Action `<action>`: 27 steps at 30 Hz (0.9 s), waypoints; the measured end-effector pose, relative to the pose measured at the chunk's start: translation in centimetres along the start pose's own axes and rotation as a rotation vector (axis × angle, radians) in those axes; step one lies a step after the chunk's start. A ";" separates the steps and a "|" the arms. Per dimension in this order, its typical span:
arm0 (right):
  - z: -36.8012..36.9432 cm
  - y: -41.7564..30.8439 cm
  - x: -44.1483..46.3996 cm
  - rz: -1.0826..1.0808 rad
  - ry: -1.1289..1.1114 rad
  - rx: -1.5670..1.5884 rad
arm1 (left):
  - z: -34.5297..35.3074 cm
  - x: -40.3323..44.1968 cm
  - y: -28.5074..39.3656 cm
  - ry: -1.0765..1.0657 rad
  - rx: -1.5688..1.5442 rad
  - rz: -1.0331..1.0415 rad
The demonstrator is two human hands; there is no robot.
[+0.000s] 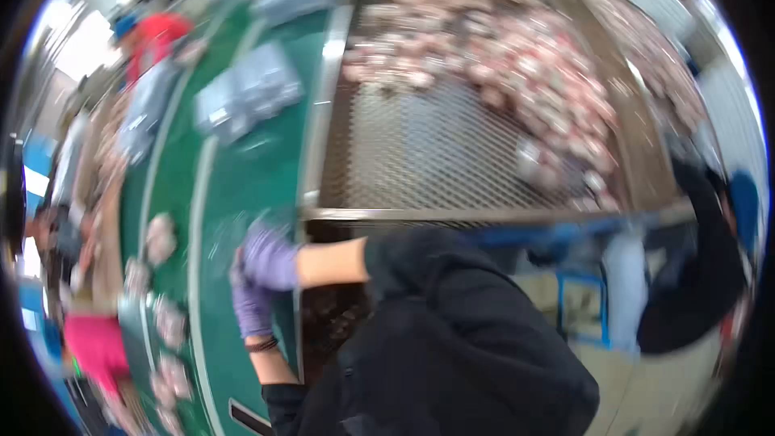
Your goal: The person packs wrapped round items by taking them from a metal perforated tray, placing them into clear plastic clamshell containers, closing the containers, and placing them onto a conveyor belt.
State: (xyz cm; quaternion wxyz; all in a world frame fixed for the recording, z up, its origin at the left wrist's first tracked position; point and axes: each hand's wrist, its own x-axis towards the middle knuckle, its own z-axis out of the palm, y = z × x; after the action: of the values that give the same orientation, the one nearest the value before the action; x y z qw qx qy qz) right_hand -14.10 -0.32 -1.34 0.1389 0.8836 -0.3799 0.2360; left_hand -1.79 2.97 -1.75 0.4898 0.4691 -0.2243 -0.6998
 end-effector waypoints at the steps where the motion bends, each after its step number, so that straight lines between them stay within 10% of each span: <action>1: -0.5 -2.2 -0.3 -0.027 -0.234 0.217 | -1.7 0.3 -0.9 0.067 -0.137 -0.092; 2: 3.1 -5.5 -2.2 0.067 0.194 -0.098 | -4.4 0.4 -2.3 0.059 0.119 0.196; 6: -1.2 -5.3 -8.2 0.092 0.202 0.532 | -4.1 -3.5 -4.3 0.204 0.419 0.469; 10: -9.3 5.3 -14.8 0.395 0.093 0.547 | -6.1 -4.0 -2.3 0.276 0.667 0.314; 13: -6.9 13.3 -25.8 0.614 0.265 -0.068 | -8.4 -3.4 -2.1 0.290 0.634 0.321; 16: -12.0 22.3 -37.1 0.870 -0.438 -0.567 | -7.9 -3.5 -2.4 0.329 0.587 0.358; 18: -18.8 25.7 -41.0 1.376 -0.667 -0.265 | -8.4 -3.3 -2.7 0.346 0.575 0.383; 23: -21.9 29.0 -54.4 1.764 -1.221 -0.045 | -7.7 -3.1 -2.7 0.464 0.650 0.364; 27: -20.1 27.3 -54.2 1.934 -0.989 -0.287 | -8.3 -3.3 -2.8 0.392 0.609 0.359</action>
State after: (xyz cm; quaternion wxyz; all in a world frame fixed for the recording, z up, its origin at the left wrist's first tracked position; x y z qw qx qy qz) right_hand -72.95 22.68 -10.75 -0.1712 0.1846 -0.9506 -0.1817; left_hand 4.44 8.36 -6.31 0.4763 0.6707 -0.4022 -0.4019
